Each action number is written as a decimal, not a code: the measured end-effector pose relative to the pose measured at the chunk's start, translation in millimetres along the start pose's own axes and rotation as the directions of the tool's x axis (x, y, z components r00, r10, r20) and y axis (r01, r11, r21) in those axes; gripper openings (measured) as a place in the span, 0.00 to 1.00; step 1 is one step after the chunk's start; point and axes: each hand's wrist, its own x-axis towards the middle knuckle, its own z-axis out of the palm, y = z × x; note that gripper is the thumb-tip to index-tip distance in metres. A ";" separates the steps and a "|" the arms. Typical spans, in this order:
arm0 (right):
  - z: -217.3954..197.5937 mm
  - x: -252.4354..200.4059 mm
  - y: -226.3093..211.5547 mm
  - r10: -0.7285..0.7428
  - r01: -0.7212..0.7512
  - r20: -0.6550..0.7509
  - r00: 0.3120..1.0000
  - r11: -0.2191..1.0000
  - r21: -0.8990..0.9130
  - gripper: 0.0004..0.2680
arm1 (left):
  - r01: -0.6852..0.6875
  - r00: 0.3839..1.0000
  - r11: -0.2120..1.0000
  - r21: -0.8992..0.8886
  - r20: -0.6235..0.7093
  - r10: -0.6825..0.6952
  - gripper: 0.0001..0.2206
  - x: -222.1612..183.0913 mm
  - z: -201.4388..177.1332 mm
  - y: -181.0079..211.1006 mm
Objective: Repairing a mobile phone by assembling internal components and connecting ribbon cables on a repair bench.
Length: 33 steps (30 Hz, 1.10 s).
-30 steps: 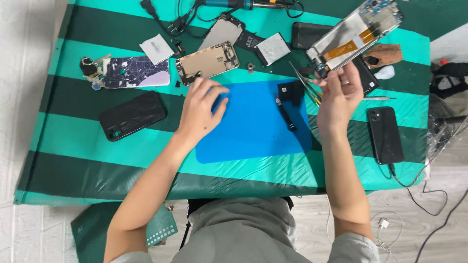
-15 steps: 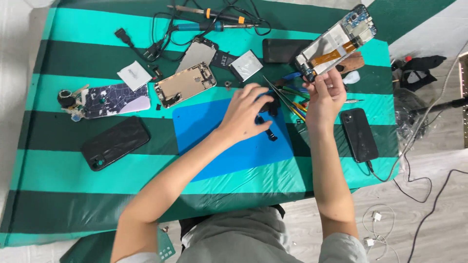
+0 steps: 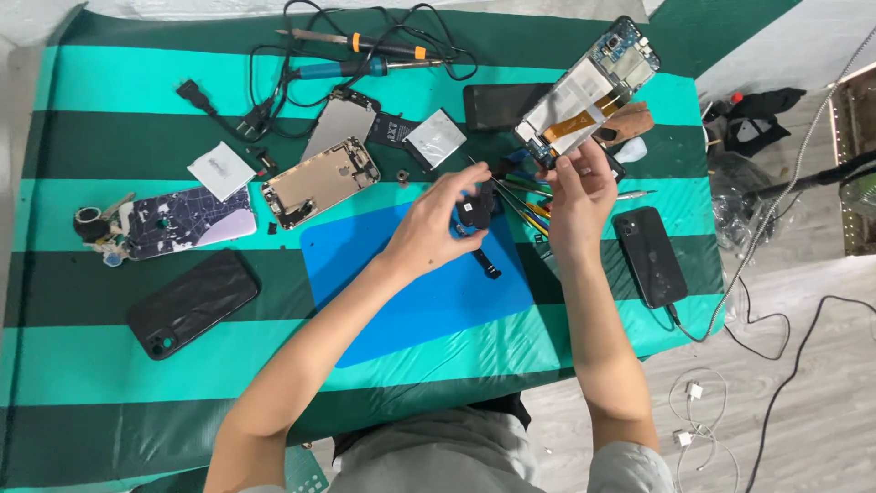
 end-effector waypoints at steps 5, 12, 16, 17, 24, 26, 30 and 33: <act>15.1 -10.3 -2.3 0.027 -0.027 0.023 0.999 1.000 0.007 0.15 | 0.010 0.994 0.972 -0.233 -0.104 -0.036 0.42 -19.8 -16.6 7.6; 40.9 -40.5 19.0 0.168 -0.184 0.147 0.975 0.978 0.099 0.14 | 0.146 0.914 0.768 -0.623 -0.212 -0.346 0.14 -45.5 -32.6 7.2; 56.0 -54.3 12.5 0.211 -0.237 0.205 0.956 0.965 0.111 0.14 | 0.179 0.883 0.764 -0.620 -0.241 -0.402 0.13 -55.3 -37.6 -3.2; 55.7 -55.9 11.4 0.224 -0.251 0.234 0.946 0.964 0.091 0.13 | 0.209 0.862 0.733 -0.647 -0.231 -0.450 0.12 -56.2 -39.2 -0.8; 61.8 -62.4 2.4 0.273 -0.302 0.296 0.915 0.951 0.058 0.14 | 0.290 0.775 0.742 -0.605 -0.306 -0.553 0.12 -70.8 -46.5 -1.5; 61.5 -64.6 4.9 0.285 -0.312 0.302 0.910 0.949 0.044 0.14 | 0.293 0.764 0.743 -0.602 -0.320 -0.560 0.10 -69.9 -43.3 1.3; 56.6 -69.0 14.4 0.296 -0.326 0.291 0.910 0.943 0.059 0.14 | 0.201 0.793 0.736 -0.646 -0.334 -0.510 0.09 -67.5 -36.2 1.6; 62.1 -76.4 13.3 0.309 -0.333 0.304 0.901 0.942 0.030 0.13 | 0.142 0.784 0.678 -0.721 -0.336 -0.522 0.10 -69.3 -30.7 -2.9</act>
